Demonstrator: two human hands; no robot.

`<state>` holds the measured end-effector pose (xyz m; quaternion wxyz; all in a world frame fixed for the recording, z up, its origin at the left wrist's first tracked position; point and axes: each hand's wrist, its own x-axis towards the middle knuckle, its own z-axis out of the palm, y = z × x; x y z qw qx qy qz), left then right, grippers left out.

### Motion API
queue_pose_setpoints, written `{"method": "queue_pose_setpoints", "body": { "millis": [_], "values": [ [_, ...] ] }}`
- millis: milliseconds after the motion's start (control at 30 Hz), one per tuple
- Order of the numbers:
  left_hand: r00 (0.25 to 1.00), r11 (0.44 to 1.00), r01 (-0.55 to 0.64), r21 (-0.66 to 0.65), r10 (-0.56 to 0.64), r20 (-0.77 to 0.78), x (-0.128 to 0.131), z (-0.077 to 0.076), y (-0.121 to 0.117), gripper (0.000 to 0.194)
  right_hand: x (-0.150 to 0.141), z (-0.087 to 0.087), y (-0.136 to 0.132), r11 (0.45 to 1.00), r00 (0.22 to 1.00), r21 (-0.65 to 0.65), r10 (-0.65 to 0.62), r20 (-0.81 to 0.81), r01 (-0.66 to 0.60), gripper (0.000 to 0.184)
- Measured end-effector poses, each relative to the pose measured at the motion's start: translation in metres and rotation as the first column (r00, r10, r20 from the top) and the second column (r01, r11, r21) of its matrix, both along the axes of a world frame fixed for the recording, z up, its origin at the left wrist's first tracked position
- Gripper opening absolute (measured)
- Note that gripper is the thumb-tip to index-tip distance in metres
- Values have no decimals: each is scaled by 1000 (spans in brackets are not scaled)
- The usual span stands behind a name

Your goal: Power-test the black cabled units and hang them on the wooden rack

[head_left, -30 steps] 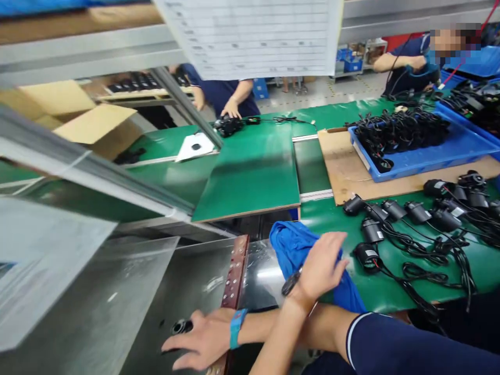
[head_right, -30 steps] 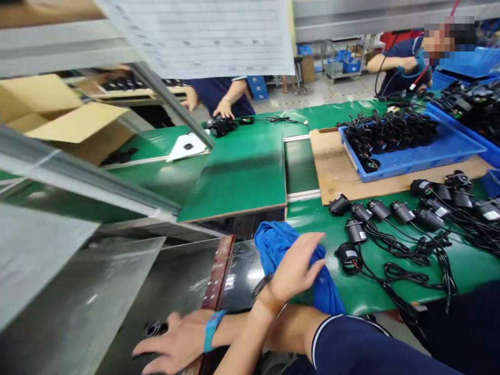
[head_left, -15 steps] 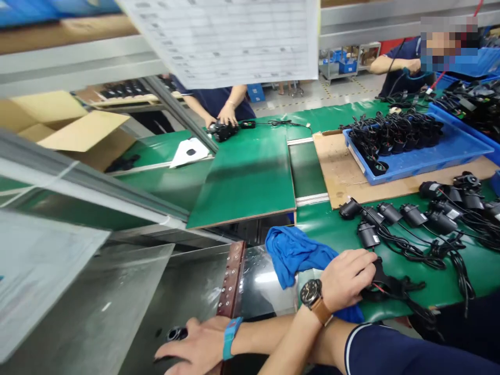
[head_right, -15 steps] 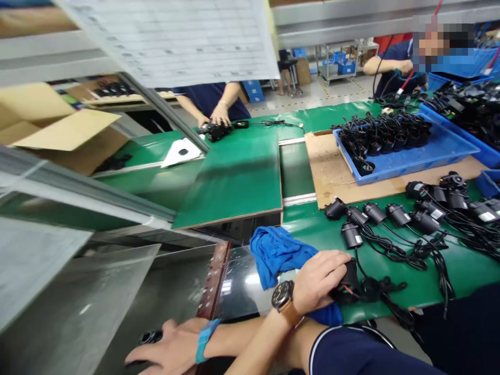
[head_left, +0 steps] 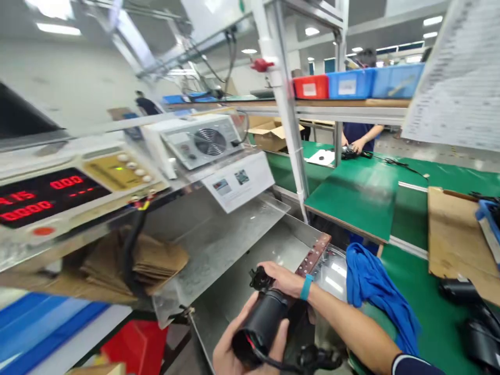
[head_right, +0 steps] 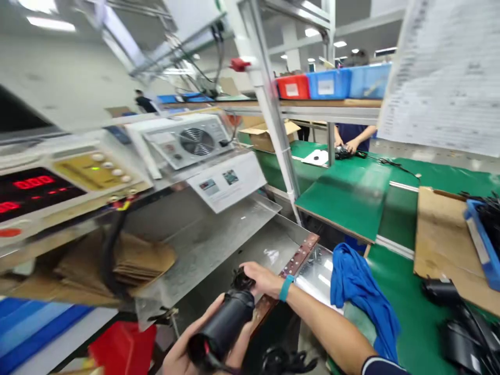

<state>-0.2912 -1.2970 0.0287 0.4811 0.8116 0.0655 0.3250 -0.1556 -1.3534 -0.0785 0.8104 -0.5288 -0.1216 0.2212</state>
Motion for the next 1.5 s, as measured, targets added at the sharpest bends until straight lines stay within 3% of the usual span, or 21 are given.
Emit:
{"method": "queue_pose_setpoints", "body": {
  "millis": [100, 167, 333, 500, 633, 733, 833, 933, 1133, 1333, 1400, 1500],
  "values": [
    [943, 970, -241, 43, 244, -224, 15, -11, 18, 58, -5, 14, 5, 980, 976, 118, 176, -129, -162, 76],
    [878, 947, -310, 81, 318, -357, 24, -18, 26, 59, -14, 27, 6, 978, 974, 107, 192, -119, -180, 79],
    [822, 932, -320, 168, 361, -440, 36, -27, 34, 59, -30, 52, 3, 996, 996, 18, 87, 17, -87, 79],
    [844, 924, -306, 230, 375, -384, 43, -40, 37, 56, -26, 54, -1, 995, 996, 33, 92, -7, -92, 87],
    [859, 943, -229, 242, 312, -406, 49, -53, 44, 51, -24, 50, 3, 990, 978, 106, 109, -178, -91, 97],
    [892, 953, -166, 252, 254, -373, 53, -60, 47, 51, -23, 47, 10, 993, 965, 105, -29, -262, 58, 84],
    [932, 949, -148, 280, 228, -283, 56, -62, 45, 49, -24, 44, 12, 979, 937, 190, -7, -349, 78, 74],
    [967, 957, -113, 269, 168, -191, 57, -61, 43, 45, -28, 44, 8, 961, 954, 271, 23, -300, 62, 73],
    [998, 981, -42, 189, 35, 44, 50, -69, 48, 47, -40, 47, 7, 977, 997, 206, -35, -73, 50, 73],
    [995, 991, -35, 130, 22, 100, 39, -70, 52, 38, -48, 54, 10, 969, 977, 241, 104, -188, -57, 71],
    [998, 998, 5, 66, -10, 63, 35, -68, 54, 46, -46, 53, 10, 966, 961, 249, 129, -244, -66, 68],
    [1000, 982, -6, -187, 2, -23, 26, -70, 56, 69, -41, 50, 12, 946, 916, 318, 181, -357, -63, 66]
  ]
}}
